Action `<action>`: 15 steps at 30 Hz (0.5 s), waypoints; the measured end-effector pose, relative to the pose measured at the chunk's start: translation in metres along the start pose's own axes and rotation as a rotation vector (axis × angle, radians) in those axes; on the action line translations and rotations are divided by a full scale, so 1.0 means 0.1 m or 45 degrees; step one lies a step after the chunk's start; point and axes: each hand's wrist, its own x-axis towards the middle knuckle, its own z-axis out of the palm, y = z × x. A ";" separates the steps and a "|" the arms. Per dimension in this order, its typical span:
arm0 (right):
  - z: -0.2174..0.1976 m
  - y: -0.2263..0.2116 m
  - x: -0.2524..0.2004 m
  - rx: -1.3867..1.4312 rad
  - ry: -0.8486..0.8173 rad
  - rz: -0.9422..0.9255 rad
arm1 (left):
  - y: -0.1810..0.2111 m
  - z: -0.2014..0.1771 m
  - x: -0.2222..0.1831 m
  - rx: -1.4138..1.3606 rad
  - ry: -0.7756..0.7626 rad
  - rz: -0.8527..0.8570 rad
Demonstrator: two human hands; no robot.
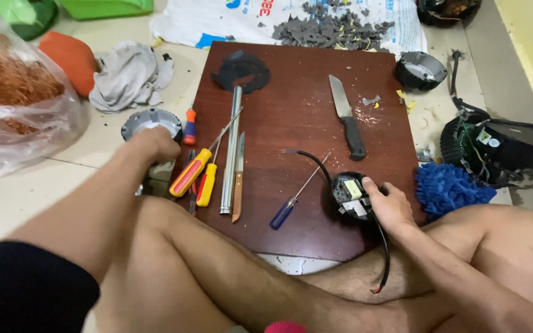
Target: The person sits cross-legged on the floor and uses a screwdriver to pry and scrape the interior of a small black circular electronic device. They repeatedly scrape the inside surface, occasionally pause to reposition the device, and continue scraping throughout the clip.
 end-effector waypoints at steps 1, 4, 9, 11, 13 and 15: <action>-0.04 -0.08 -0.10 0.025 -0.021 0.017 | 0.06 0.02 -0.05 -0.104 0.021 -0.030; -0.07 0.04 0.04 0.113 -0.079 0.020 | 0.50 -0.41 -0.85 -0.319 0.167 -0.044; -0.38 -0.28 -0.52 0.031 -0.269 0.006 | 1.34 -0.17 -1.84 -0.659 0.484 0.122; -0.47 -0.36 -0.71 -0.057 -0.387 -0.045 | 1.62 0.19 -2.25 -0.717 0.546 0.358; -0.46 -0.25 -0.69 0.177 -0.373 -0.062 | 1.80 0.32 -2.26 -0.714 0.457 0.345; -0.40 -0.18 -0.59 0.415 -0.359 -0.084 | 1.92 0.38 -2.33 -0.704 0.372 0.329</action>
